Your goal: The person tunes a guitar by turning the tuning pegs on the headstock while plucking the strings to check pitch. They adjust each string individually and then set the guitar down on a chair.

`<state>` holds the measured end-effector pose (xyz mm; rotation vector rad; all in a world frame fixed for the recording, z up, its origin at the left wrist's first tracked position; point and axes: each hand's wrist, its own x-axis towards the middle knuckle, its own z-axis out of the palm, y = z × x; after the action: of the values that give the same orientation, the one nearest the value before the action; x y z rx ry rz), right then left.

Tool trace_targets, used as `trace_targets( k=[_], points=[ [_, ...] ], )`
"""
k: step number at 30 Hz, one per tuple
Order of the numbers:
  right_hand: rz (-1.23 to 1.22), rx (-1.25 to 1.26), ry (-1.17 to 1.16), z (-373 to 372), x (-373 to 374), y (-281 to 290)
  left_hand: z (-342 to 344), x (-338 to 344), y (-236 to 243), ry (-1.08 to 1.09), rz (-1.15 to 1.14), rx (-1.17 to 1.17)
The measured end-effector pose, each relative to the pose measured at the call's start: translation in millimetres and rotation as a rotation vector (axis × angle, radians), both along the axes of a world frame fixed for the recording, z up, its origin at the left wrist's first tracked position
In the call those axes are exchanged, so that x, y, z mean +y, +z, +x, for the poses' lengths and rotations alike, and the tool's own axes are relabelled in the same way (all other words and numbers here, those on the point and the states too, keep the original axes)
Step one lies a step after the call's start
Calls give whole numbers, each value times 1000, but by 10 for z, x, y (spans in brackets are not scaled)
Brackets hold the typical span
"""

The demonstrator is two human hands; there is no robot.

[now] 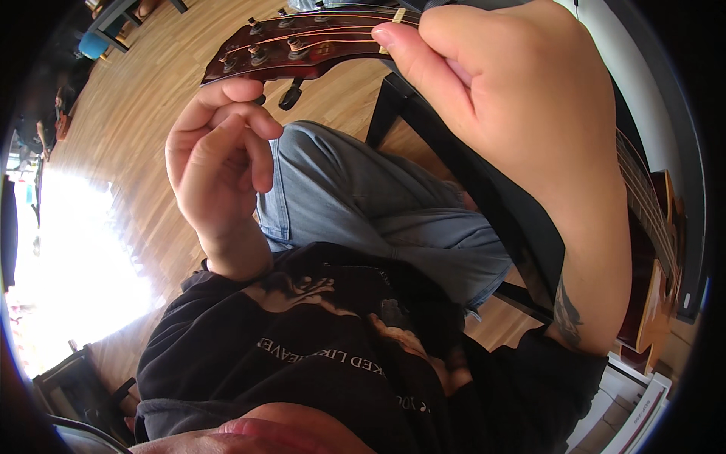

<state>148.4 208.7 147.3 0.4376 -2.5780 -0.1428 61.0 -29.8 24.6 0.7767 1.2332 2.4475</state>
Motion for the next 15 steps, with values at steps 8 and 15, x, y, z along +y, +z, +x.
trace_targets(
  k=[8, 15],
  points=[
    [-12, 55, 110, -43, 55, -58, -232, -72, -142, -326, 360, -161],
    [-30, -19, 24, -15, 28, -16, -292, -53, -198, -387, 420, -94]
  ],
)
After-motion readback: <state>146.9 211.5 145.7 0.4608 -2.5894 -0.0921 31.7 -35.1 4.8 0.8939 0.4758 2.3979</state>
